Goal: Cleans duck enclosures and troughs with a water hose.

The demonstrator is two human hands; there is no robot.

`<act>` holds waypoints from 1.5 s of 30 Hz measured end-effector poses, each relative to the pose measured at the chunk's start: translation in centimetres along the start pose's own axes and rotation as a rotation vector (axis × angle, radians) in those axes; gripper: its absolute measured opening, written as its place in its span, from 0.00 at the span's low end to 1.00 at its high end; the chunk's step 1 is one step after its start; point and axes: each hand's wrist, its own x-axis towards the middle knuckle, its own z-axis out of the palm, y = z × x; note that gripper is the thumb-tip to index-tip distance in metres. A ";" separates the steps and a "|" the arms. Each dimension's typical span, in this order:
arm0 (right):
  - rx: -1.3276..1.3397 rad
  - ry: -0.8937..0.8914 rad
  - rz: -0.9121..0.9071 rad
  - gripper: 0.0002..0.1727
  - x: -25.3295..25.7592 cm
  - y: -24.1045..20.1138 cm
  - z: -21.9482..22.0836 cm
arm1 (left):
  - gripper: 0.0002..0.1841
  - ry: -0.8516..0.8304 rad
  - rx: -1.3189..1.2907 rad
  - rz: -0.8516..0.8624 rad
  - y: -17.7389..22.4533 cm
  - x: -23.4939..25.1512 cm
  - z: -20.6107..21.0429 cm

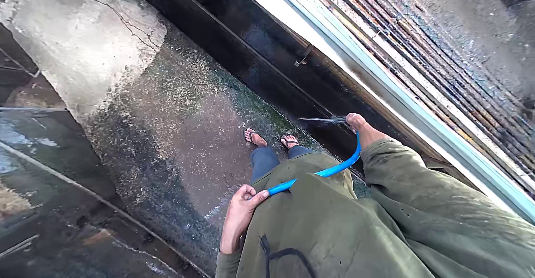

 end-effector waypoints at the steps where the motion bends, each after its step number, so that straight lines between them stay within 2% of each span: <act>1: 0.028 0.006 -0.005 0.19 -0.6 -0.9 0.2 | 0.15 -0.010 0.000 0.003 0.1 0.3 -1.3; 14: 0.307 0.073 0.071 0.15 -4.4 -12.5 5.2 | 0.17 -0.045 0.069 0.061 -1.0 4.6 -16.7; 23: 0.437 0.095 0.007 0.16 -7.0 -19.1 5.8 | 0.19 0.021 0.050 0.093 -1.6 6.2 -21.2; 29: 0.585 0.080 -0.011 0.20 -7.2 -24.5 5.4 | 0.19 0.076 0.038 0.114 0.1 7.2 -23.2; 33: 0.578 0.048 -0.088 0.20 -6.8 -28.8 5.0 | 0.18 0.124 0.007 0.133 2.1 8.4 -24.9; 37: 0.554 0.026 -0.140 0.23 -4.4 -33.6 4.9 | 0.17 0.161 -0.048 0.096 3.6 10.5 -26.7; 39: 0.499 0.017 -0.206 0.25 -5.1 -34.9 4.7 | 0.16 0.157 -0.059 0.048 4.1 11.5 -27.6; 41: 0.484 -0.011 -0.350 0.26 -7.0 -36.2 4.4 | 0.20 0.156 -0.108 -0.007 4.8 11.9 -28.4; 43: 0.513 -0.086 -0.472 0.24 -7.5 -39.6 4.8 | 0.26 0.207 -0.188 -0.015 5.3 12.4 -29.4; 45: 0.462 -0.274 -0.575 0.23 -9.4 -42.3 4.1 | 0.28 0.310 -0.304 0.012 4.8 12.1 -29.1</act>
